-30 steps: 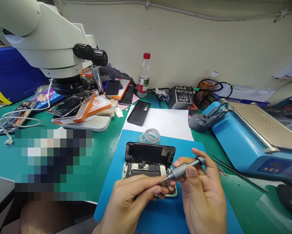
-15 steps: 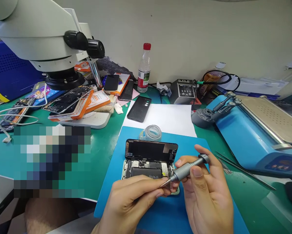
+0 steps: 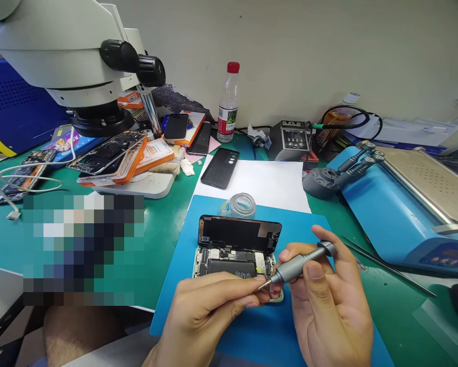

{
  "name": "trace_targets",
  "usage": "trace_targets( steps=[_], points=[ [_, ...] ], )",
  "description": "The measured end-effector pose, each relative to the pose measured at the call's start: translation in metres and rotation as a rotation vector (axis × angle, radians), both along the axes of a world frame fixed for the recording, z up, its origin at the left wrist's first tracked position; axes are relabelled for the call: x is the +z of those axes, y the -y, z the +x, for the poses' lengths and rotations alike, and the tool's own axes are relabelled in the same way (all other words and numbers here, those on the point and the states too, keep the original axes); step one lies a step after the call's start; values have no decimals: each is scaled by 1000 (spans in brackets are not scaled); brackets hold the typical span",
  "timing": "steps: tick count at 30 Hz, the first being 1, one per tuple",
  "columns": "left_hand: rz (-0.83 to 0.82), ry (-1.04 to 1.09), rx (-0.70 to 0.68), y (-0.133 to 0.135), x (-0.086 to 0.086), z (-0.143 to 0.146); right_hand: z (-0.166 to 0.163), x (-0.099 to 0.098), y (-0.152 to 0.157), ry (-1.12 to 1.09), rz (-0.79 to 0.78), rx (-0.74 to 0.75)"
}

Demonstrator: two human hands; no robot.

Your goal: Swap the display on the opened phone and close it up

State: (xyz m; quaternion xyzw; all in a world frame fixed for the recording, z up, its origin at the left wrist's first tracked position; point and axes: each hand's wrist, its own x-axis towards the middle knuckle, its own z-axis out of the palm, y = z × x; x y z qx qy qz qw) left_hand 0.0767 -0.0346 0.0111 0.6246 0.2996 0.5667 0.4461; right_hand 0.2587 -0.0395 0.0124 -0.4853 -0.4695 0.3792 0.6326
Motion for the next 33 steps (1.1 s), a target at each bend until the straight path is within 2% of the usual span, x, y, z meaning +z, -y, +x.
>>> trace_targets(
  steps=[8, 20, 28, 33],
  points=[
    [-3, -8, 11, 2, 1, 0, -1, 2, -3, 57, 16, 12],
    [-13, 7, -25, 2, 0, -1, -4, 5, -5, -141, -11, 72],
    [-9, 14, -27, 3, -2, -1, -4, 7, -5, -99, -16, 54],
    [0, 22, -44, 2, -2, -1, -4, 7, -9, -173, 7, 152]
  ],
)
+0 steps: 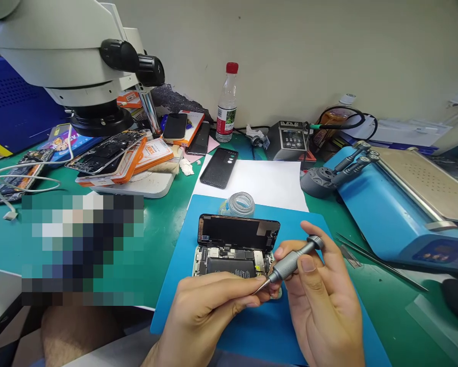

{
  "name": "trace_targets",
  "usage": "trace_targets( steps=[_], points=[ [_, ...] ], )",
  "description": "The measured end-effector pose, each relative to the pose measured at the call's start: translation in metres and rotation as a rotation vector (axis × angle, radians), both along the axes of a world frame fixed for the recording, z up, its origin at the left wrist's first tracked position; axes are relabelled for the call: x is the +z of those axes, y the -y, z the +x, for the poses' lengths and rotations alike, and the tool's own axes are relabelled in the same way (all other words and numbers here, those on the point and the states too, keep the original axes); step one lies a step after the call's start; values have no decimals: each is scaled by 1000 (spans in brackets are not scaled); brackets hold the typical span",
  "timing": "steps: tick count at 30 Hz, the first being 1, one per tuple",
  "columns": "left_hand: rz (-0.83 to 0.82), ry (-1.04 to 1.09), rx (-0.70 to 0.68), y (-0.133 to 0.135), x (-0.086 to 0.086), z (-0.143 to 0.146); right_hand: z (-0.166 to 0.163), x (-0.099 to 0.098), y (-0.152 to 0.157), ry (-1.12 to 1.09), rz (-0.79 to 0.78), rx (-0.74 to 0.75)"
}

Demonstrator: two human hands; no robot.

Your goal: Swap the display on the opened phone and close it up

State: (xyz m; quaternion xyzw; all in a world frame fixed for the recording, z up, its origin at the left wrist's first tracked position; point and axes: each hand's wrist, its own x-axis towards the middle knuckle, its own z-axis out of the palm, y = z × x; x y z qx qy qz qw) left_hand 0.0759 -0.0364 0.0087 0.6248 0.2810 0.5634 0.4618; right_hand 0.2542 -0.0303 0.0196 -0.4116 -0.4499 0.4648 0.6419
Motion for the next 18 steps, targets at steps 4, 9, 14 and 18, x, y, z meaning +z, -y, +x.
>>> trace_targets(
  steps=[4, 9, 14, 18],
  points=[
    [33, -3, 4, -1, -1, 0, -1, 1, 0, -36, -13, -11],
    [18, -20, 8, 2, -3, -1, -1, 0, 1, -40, -21, 20],
    [-17, -71, 8, 5, -7, -3, 0, -3, 3, -35, -51, -25],
    [-24, -63, 1, 3, -8, -3, 0, -2, 3, -34, -45, -16]
  ],
)
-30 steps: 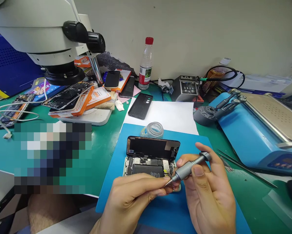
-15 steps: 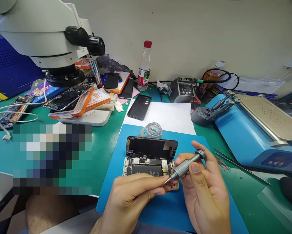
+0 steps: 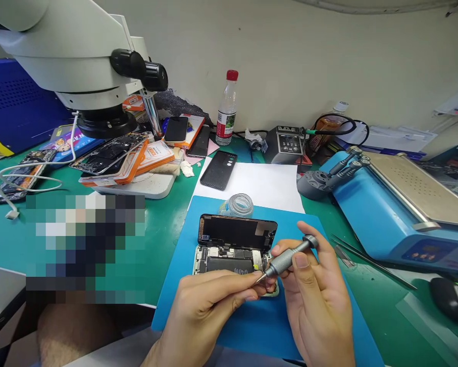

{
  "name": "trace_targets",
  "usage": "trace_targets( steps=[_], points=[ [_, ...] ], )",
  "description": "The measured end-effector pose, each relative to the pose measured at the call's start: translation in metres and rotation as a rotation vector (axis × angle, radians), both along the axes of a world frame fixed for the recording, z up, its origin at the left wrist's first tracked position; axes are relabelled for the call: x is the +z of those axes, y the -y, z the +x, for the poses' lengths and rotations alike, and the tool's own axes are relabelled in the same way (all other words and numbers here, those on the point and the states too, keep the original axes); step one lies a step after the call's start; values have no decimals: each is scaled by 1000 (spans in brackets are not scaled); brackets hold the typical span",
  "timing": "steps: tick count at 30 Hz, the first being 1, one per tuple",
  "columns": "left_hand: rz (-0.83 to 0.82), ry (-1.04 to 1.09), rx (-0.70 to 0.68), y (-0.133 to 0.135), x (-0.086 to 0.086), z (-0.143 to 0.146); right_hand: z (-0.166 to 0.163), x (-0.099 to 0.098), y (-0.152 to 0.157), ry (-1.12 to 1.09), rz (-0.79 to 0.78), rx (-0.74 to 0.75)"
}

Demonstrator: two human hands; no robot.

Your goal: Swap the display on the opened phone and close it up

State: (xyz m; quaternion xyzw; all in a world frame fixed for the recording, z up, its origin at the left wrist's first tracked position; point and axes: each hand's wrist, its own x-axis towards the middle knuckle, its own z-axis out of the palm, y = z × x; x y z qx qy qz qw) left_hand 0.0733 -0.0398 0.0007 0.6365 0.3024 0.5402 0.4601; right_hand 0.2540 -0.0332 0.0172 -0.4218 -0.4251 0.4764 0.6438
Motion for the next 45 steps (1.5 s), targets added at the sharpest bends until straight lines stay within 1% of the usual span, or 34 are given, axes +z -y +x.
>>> trace_targets(
  steps=[3, 6, 15, 20, 32, 40, 45],
  points=[
    [11, 22, -6, -1, 2, 1, -1, 3, -1, -17, 16, 20],
    [21, 19, -8, -1, 2, 1, -2, 5, -2, -54, 0, 46],
    [21, -1, 3, -1, 3, 0, -2, 6, -2, -83, -59, 65],
    [7, -21, 4, 1, 2, -1, -2, 5, -2, -65, -84, 43],
    [18, -24, -5, 1, 2, -1, -2, 5, -1, -75, -72, 29],
    [15, -26, -4, 1, 3, -1, -1, 4, 0, -119, -60, 67],
    [6, -45, -7, 2, 2, -2, -1, 4, 0, -105, -65, 69]
  ],
)
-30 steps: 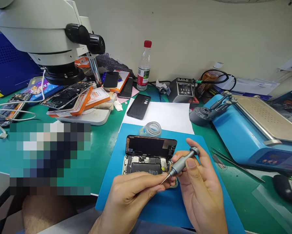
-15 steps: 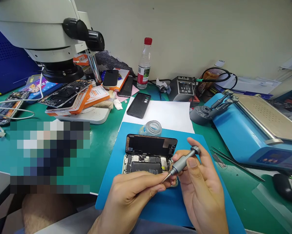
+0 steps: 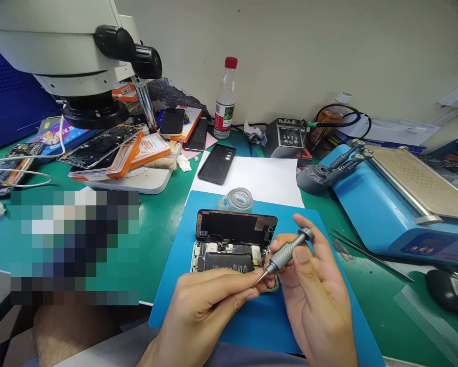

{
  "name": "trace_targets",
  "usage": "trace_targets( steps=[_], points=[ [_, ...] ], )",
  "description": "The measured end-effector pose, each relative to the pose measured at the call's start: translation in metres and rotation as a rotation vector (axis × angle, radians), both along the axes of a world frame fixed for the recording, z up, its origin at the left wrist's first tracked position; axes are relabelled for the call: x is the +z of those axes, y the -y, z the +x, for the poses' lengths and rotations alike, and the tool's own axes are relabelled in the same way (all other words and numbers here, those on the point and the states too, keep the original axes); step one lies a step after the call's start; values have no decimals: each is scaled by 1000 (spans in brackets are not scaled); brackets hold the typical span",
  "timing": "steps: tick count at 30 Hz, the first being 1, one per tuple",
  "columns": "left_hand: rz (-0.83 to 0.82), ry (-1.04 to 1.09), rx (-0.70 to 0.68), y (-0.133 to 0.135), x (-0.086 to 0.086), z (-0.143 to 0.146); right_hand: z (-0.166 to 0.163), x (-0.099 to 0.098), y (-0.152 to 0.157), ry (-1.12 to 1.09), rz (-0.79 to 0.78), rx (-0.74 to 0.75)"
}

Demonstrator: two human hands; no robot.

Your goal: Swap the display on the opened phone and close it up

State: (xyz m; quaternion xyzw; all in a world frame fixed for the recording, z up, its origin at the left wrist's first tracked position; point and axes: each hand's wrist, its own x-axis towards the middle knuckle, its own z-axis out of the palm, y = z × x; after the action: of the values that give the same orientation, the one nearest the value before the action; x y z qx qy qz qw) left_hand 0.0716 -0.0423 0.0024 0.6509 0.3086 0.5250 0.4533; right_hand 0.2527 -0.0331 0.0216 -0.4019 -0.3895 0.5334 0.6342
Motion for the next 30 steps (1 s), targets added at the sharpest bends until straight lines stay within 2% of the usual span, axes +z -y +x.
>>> trace_targets(
  steps=[23, 26, 28, 30],
  points=[
    [6, 60, -52, -2, 0, 1, -1, 0, 0, -1, -14, -10],
    [17, 32, -15, -4, -1, 2, 2, 3, 1, -29, -40, -4],
    [17, 4, 30, -3, -3, 3, 7, 6, 4, -18, -45, -52],
    [-36, 7, 83, -1, -2, 5, 13, 10, 5, 107, 21, -186]
  ],
)
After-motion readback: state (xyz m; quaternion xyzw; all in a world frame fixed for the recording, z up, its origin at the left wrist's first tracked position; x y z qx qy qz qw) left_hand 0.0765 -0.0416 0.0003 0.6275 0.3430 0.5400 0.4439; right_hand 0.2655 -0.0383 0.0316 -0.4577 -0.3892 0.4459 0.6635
